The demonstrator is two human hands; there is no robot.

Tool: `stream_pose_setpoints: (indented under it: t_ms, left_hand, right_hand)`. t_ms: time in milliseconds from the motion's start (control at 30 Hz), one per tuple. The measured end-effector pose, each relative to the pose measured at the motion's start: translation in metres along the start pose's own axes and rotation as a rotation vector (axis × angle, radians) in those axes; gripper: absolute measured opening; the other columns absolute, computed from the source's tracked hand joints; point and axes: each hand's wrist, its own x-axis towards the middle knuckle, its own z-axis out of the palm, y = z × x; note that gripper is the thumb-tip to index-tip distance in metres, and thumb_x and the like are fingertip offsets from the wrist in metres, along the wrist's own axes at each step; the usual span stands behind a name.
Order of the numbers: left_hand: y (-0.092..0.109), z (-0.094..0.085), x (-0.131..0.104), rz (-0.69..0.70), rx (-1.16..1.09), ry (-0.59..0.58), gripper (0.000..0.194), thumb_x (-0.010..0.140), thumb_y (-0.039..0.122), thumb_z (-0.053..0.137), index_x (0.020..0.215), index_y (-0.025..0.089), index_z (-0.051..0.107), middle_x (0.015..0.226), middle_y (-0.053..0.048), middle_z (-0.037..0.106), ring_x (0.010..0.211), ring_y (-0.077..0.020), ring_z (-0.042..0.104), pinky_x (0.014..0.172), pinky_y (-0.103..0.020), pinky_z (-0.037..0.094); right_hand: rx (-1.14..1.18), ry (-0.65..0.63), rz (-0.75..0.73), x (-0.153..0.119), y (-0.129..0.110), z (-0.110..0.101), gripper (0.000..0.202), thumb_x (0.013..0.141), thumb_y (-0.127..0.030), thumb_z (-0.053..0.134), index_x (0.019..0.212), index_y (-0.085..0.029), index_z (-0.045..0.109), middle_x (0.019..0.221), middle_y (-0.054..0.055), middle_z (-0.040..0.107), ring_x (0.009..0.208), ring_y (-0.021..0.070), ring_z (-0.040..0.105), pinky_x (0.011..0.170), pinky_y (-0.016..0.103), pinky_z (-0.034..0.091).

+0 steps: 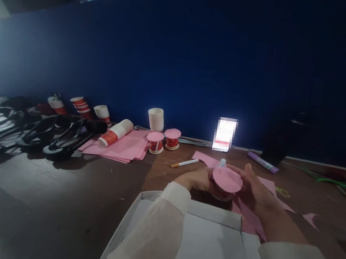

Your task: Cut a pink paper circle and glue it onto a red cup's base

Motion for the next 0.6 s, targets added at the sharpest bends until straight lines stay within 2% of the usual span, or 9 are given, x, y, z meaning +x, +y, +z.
stream_pose_setpoints:
  t_ms: [133,233,300,400,600]
  left_hand:
    - [0.007,0.001,-0.004,0.064,-0.024,0.065,0.067,0.045,0.017,0.099,0.108,0.020,0.077,0.114,-0.008,0.076,0.109,-0.0265,0.066,0.098,-0.037,0.052]
    - [0.012,0.001,-0.009,0.063,-0.200,0.115,0.063,0.051,0.017,0.097,0.110,0.017,0.075,0.120,-0.011,0.074,0.112,-0.0266,0.065,0.104,-0.041,0.050]
    - [0.011,-0.001,-0.010,0.050,-0.359,0.130,0.057,0.057,0.017,0.094,0.110,0.014,0.075,0.117,-0.014,0.074,0.111,-0.0270,0.067,0.107,-0.044,0.049]
    - [0.007,-0.005,-0.009,0.050,-0.505,0.189,0.057,0.063,0.016,0.092,0.116,0.012,0.073,0.117,-0.016,0.074,0.111,-0.0274,0.068,0.109,-0.046,0.047]
    - [0.008,-0.005,-0.005,-0.043,-0.384,0.448,0.059,0.070,0.014,0.086,0.126,0.014,0.067,0.122,-0.016,0.073,0.111,-0.0265,0.069,0.102,-0.043,0.053]
  right_hand:
    - [0.021,0.011,-0.035,0.004,-0.001,-0.002,0.057,0.088,-0.075,0.054,0.114,-0.027,0.072,0.121,0.011,0.077,0.116,0.0311,0.071,0.092,0.043,0.061]
    - [0.032,0.021,-0.035,0.008,-0.002,-0.007,0.053,0.089,-0.073,0.054,0.104,-0.026,0.074,0.115,0.011,0.078,0.116,0.0293,0.071,0.094,0.040,0.061]
    - [0.040,0.066,-0.031,0.011,-0.002,-0.010,0.051,0.090,-0.071,0.055,0.098,-0.025,0.075,0.110,0.013,0.079,0.113,0.0274,0.072,0.093,0.035,0.062]
    - [0.062,0.132,-0.030,0.014,-0.001,-0.010,0.050,0.092,-0.068,0.053,0.095,-0.023,0.075,0.108,0.014,0.078,0.107,0.0244,0.074,0.092,0.030,0.062]
    - [0.108,0.241,-0.016,0.014,0.000,-0.002,0.043,0.097,-0.058,0.053,0.097,-0.021,0.075,0.105,0.013,0.078,0.100,0.0217,0.075,0.092,0.030,0.062]
